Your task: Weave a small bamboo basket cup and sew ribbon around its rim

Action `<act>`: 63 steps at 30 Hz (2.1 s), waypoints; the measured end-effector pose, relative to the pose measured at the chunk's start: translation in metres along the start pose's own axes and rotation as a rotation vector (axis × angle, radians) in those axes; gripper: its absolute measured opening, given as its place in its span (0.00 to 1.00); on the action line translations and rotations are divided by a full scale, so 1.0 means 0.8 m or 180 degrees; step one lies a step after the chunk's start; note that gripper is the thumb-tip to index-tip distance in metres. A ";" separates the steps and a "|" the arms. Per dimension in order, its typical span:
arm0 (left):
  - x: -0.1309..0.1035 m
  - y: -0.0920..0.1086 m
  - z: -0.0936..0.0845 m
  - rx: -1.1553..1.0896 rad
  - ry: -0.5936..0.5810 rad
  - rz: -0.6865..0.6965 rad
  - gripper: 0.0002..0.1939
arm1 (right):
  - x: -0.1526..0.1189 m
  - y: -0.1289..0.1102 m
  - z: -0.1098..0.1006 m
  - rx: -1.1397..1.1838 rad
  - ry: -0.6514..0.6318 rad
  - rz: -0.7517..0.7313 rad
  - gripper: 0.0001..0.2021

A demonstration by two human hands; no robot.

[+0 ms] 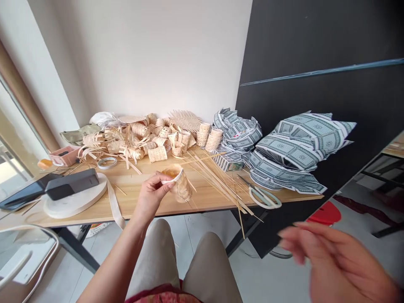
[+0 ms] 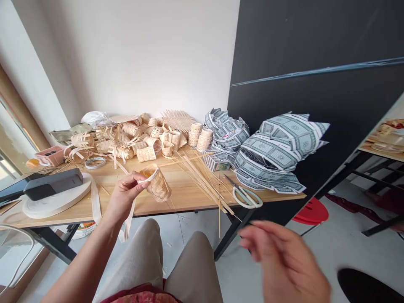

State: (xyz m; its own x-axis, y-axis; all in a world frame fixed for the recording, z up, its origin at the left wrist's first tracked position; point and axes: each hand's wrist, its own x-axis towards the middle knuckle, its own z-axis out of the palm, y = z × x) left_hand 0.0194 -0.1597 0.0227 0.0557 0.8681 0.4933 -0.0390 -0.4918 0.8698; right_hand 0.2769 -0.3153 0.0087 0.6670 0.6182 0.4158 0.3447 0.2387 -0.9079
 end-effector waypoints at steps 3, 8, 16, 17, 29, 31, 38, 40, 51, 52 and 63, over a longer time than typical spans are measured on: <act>-0.011 0.011 0.018 -0.0379 -0.0257 -0.0296 0.10 | -0.010 -0.068 0.061 -0.0672 -0.0780 -0.1542 0.05; -0.020 0.023 0.030 -0.0753 -0.0452 -0.0448 0.10 | -0.001 -0.101 0.120 -0.0966 -0.1103 -0.2607 0.10; -0.023 0.016 0.031 -0.0768 -0.0499 -0.0303 0.07 | -0.007 -0.076 0.134 -0.1380 -0.1085 -0.2667 0.13; -0.023 0.015 0.032 -0.0757 -0.0511 -0.0303 0.07 | -0.007 -0.075 0.133 -0.1403 -0.1075 -0.2681 0.13; -0.026 0.014 0.029 -0.0733 -0.0626 -0.0311 0.02 | -0.006 -0.073 0.135 -0.1491 -0.1053 -0.2788 0.13; -0.025 0.014 0.029 -0.0736 -0.0624 -0.0322 0.03 | -0.006 -0.072 0.136 -0.1501 -0.1045 -0.2802 0.13; -0.025 0.013 0.031 -0.0784 -0.0629 -0.0280 0.03 | -0.006 -0.070 0.136 -0.1477 -0.1058 -0.2753 0.13; -0.025 0.013 0.031 -0.0797 -0.0638 -0.0282 0.03 | -0.006 -0.070 0.136 -0.1441 -0.1072 -0.2742 0.13; -0.025 0.016 0.031 -0.0774 -0.0631 -0.0320 0.03 | -0.007 -0.070 0.137 -0.1367 -0.1057 -0.2716 0.13; -0.026 0.017 0.031 -0.0780 -0.0642 -0.0319 0.03 | -0.007 -0.070 0.136 -0.1363 -0.1075 -0.2696 0.13; -0.026 0.016 0.032 -0.0749 -0.0662 -0.0287 0.03 | -0.007 -0.068 0.134 -0.1382 -0.1084 -0.2681 0.13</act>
State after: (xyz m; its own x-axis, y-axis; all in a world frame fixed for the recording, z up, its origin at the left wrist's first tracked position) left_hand 0.0433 -0.1859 0.0239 0.2709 0.8631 0.4262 -0.2528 -0.3635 0.8966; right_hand 0.1833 -0.2515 0.0499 -0.1058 0.5713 0.8139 0.8732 0.4450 -0.1989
